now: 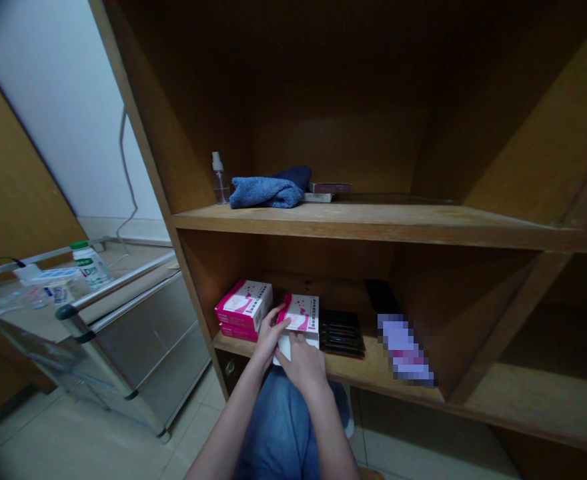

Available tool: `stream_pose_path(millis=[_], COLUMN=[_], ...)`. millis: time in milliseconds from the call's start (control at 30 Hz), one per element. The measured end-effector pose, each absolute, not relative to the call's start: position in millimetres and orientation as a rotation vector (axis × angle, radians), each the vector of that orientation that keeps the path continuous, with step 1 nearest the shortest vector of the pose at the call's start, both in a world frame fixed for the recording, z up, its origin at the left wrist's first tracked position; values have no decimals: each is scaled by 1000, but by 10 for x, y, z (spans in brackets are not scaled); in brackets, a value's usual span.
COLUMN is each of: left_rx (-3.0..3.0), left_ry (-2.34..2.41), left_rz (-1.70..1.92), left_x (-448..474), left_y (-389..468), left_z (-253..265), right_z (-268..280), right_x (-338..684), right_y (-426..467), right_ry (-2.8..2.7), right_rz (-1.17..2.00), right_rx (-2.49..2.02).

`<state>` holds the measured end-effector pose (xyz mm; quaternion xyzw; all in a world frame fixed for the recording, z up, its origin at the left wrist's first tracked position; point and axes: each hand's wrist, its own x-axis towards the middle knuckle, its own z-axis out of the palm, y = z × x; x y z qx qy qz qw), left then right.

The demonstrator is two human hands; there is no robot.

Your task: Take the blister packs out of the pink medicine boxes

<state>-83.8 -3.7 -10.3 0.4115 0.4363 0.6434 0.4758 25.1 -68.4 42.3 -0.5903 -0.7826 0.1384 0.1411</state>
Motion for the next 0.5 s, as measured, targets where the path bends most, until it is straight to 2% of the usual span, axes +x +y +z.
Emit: stream_pose_path(millis=[167,333,500], left_rx=[1010,1024,998], left_ry=[1058,1047,1029], left_rz=[1578,1578,1576], left_x=[-847,-834,-831], left_y=[-20,20,9], left_z=[-125,-147,-155], right_z=[398,356,279], right_x=[352,387,363], right_y=[-870,-891,-874], right_ry=[-2111,-2004,-2134], right_rz=[543,442,502], right_rx=[-1650,-1658,-1707])
